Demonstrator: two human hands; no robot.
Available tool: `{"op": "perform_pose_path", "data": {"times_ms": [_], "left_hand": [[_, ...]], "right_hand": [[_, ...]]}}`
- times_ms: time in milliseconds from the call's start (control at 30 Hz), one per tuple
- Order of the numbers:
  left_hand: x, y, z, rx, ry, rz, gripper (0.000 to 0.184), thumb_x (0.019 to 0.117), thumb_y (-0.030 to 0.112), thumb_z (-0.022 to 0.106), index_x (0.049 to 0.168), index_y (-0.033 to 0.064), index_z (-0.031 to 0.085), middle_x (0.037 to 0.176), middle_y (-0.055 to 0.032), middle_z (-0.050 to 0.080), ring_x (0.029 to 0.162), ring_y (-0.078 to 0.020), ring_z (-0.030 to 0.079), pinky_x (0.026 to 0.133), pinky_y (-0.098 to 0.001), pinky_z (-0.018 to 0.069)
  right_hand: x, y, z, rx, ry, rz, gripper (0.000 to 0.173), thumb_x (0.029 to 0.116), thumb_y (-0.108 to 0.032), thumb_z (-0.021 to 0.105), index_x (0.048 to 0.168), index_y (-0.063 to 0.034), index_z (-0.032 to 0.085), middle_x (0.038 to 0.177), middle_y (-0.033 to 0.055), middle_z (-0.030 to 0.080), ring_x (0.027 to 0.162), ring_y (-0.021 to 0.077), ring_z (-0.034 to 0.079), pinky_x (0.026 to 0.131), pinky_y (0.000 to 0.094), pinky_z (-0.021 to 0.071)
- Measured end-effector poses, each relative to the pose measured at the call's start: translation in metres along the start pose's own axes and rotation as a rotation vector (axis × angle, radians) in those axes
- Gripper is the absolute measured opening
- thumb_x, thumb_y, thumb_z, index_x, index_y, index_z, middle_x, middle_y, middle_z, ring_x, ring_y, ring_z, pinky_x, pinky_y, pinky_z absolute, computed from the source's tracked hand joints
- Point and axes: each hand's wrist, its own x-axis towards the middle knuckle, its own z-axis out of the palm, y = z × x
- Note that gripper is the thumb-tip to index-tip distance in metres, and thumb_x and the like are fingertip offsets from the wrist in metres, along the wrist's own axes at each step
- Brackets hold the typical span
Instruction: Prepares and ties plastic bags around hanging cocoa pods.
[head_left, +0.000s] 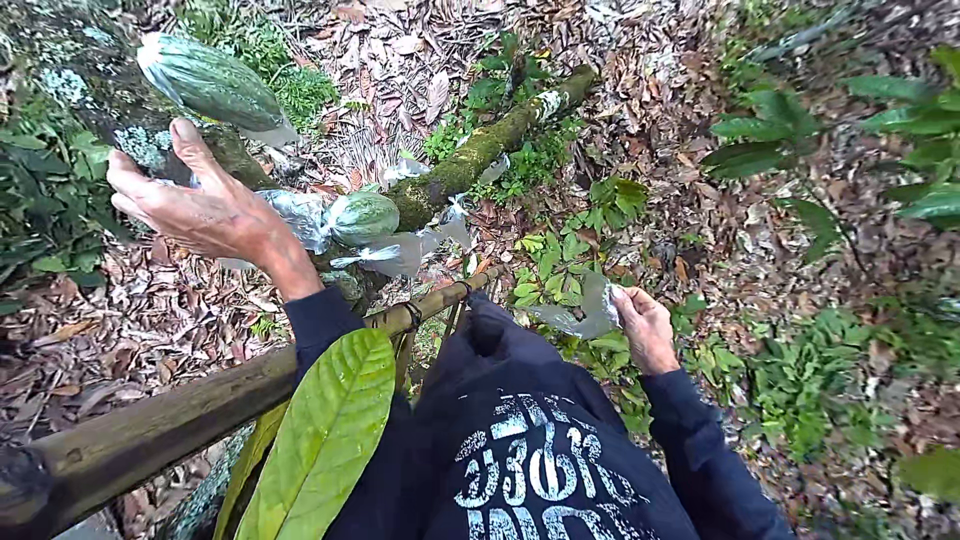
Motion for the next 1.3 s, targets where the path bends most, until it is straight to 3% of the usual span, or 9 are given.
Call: {"op": "perform_pose_path", "data": {"times_ms": [133, 567, 1000, 1100, 1167, 1200, 1233, 1267, 1300], "left_hand": [[0.005, 0.004, -0.003, -0.009, -0.056, -0.083, 0.071, 0.0947, 0.057, 0.064, 0.139, 0.0021, 0.057, 0.135, -0.0155, 0.060, 0.127, -0.0233, 0.056, 0.106, -0.0320, 0.0423], [0.008, -0.008, 0.007, -0.009, 0.027, -0.049, 0.065, 0.0903, 0.054, 0.071, 0.130, 0.0032, 0.064, 0.123, -0.0114, 0.064, 0.116, -0.0199, 0.060, 0.097, -0.0299, 0.0451], [0.007, -0.009, 0.009, -0.072, 0.038, -0.023, 0.061, 0.0918, 0.050, 0.071, 0.128, 0.0023, 0.064, 0.124, -0.0111, 0.064, 0.117, -0.0186, 0.059, 0.098, -0.0291, 0.0445], [0.007, -0.013, 0.010, -0.100, 0.049, 0.027, 0.062, 0.0923, 0.049, 0.071, 0.127, -0.0018, 0.063, 0.122, -0.0143, 0.064, 0.117, -0.0219, 0.060, 0.098, -0.0299, 0.0445], [0.001, 0.000, 0.003, 0.032, 0.007, 0.052, 0.058, 0.0991, 0.041, 0.064, 0.127, -0.0097, 0.060, 0.122, -0.0207, 0.064, 0.116, -0.0260, 0.060, 0.097, -0.0299, 0.0453], [-0.003, 0.029, -0.010, 0.219, -0.131, -0.073, 0.055, 0.1056, 0.036, 0.055, 0.134, -0.0109, 0.055, 0.131, -0.0206, 0.061, 0.123, -0.0241, 0.057, 0.100, -0.0277, 0.0430], [0.005, 0.073, -0.024, 0.383, -0.396, -0.385, 0.054, 0.1117, 0.034, 0.041, 0.151, -0.0028, 0.038, 0.153, -0.0106, 0.045, 0.140, -0.0153, 0.041, 0.112, -0.0264, 0.0328], [-0.003, 0.029, -0.010, 0.204, -0.133, -0.065, 0.056, 0.1059, 0.036, 0.054, 0.135, -0.0119, 0.053, 0.133, -0.0221, 0.060, 0.124, -0.0248, 0.056, 0.101, -0.0269, 0.0429], [0.000, 0.000, 0.003, 0.004, 0.004, 0.057, 0.060, 0.0997, 0.041, 0.064, 0.128, -0.0113, 0.057, 0.124, -0.0232, 0.062, 0.117, -0.0269, 0.059, 0.098, -0.0286, 0.0452]], "right_hand": [[-0.001, 0.000, 0.003, 0.005, 0.022, 0.016, 0.018, 0.1035, -0.019, 0.060, 0.104, -0.0034, 0.068, 0.076, -0.0015, 0.065, 0.062, 0.0054, 0.060, 0.060, 0.0241, 0.0537], [-0.003, -0.006, 0.030, -0.028, -0.096, 0.022, 0.016, 0.1027, -0.019, 0.062, 0.102, -0.0046, 0.069, 0.075, -0.0009, 0.067, 0.063, 0.0064, 0.063, 0.060, 0.0244, 0.0551], [-0.023, 0.003, -0.001, -0.062, 0.002, 0.028, 0.017, 0.1031, -0.020, 0.061, 0.103, -0.0056, 0.069, 0.076, -0.0014, 0.067, 0.063, 0.0056, 0.061, 0.060, 0.0233, 0.0535], [-0.022, -0.004, -0.009, -0.050, 0.048, 0.020, 0.016, 0.1030, -0.020, 0.061, 0.103, -0.0060, 0.069, 0.076, -0.0022, 0.066, 0.063, 0.0052, 0.060, 0.060, 0.0233, 0.0533], [-0.021, -0.004, -0.014, -0.027, 0.067, 0.008, 0.016, 0.1033, -0.020, 0.060, 0.104, -0.0058, 0.068, 0.078, -0.0021, 0.067, 0.066, 0.0059, 0.063, 0.063, 0.0244, 0.0557], [-0.022, -0.004, -0.015, -0.014, 0.077, 0.001, 0.016, 0.1034, -0.019, 0.059, 0.104, -0.0056, 0.068, 0.078, -0.0023, 0.067, 0.066, 0.0059, 0.063, 0.064, 0.0243, 0.0559], [-0.022, -0.003, -0.017, -0.007, 0.087, -0.006, 0.015, 0.1036, -0.018, 0.059, 0.104, -0.0057, 0.067, 0.078, -0.0030, 0.066, 0.066, 0.0053, 0.063, 0.063, 0.0236, 0.0557], [-0.023, -0.002, -0.020, 0.004, 0.100, -0.013, 0.015, 0.1036, -0.018, 0.059, 0.103, -0.0056, 0.068, 0.077, -0.0029, 0.066, 0.065, 0.0053, 0.062, 0.062, 0.0234, 0.0553], [-0.024, 0.000, -0.023, 0.013, 0.110, -0.017, 0.015, 0.1036, -0.018, 0.060, 0.103, -0.0058, 0.068, 0.076, -0.0030, 0.066, 0.063, 0.0051, 0.061, 0.061, 0.0230, 0.0546]]}}
